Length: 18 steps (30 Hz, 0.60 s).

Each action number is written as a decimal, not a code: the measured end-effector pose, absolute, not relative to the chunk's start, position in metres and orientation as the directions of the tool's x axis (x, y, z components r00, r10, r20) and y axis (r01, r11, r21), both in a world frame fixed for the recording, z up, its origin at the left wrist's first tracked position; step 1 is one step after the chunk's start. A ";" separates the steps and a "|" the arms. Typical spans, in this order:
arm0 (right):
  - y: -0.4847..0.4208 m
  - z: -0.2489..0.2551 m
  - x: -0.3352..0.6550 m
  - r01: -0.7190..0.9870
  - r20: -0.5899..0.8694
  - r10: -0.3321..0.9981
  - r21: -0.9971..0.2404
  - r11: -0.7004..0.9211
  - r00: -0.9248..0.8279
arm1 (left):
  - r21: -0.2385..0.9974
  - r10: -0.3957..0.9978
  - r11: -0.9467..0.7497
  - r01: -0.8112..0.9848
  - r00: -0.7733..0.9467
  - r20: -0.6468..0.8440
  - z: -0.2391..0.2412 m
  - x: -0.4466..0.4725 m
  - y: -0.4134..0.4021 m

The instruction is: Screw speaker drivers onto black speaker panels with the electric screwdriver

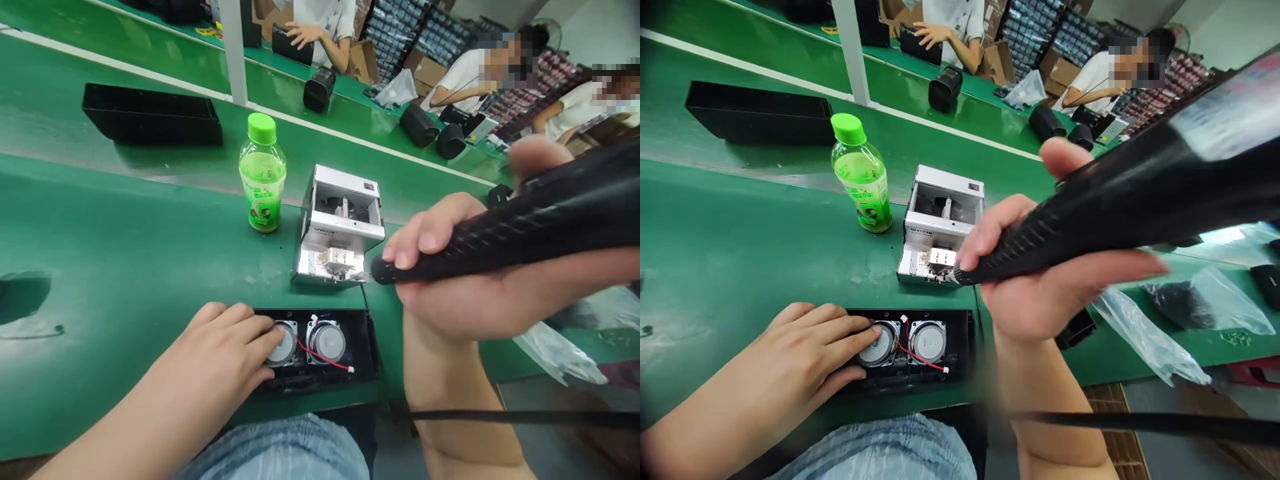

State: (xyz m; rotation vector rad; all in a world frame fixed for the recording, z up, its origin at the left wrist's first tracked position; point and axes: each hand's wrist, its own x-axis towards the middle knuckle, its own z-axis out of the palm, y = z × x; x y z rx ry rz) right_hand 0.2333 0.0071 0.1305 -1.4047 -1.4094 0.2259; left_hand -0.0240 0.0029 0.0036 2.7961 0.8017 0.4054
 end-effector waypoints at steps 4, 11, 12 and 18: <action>0.025 0.110 0.226 0.326 0.566 0.738 -0.822 0.467 0.367 | 0.346 0.580 -0.791 0.504 0.798 0.164 -0.003 -0.018 0.006; 0.022 0.093 0.231 0.271 0.513 0.823 -0.851 0.450 0.244 | 0.398 0.573 -0.774 0.493 0.812 0.109 0.005 -0.020 0.010; 0.022 0.090 0.231 0.267 0.524 0.816 -0.845 0.463 0.244 | 0.399 0.577 -0.771 0.496 0.810 0.109 0.006 -0.020 0.010; 0.028 0.082 0.228 0.284 0.508 0.811 -0.855 0.434 0.290 | 0.390 0.581 -0.771 0.504 0.807 0.105 0.006 -0.018 0.009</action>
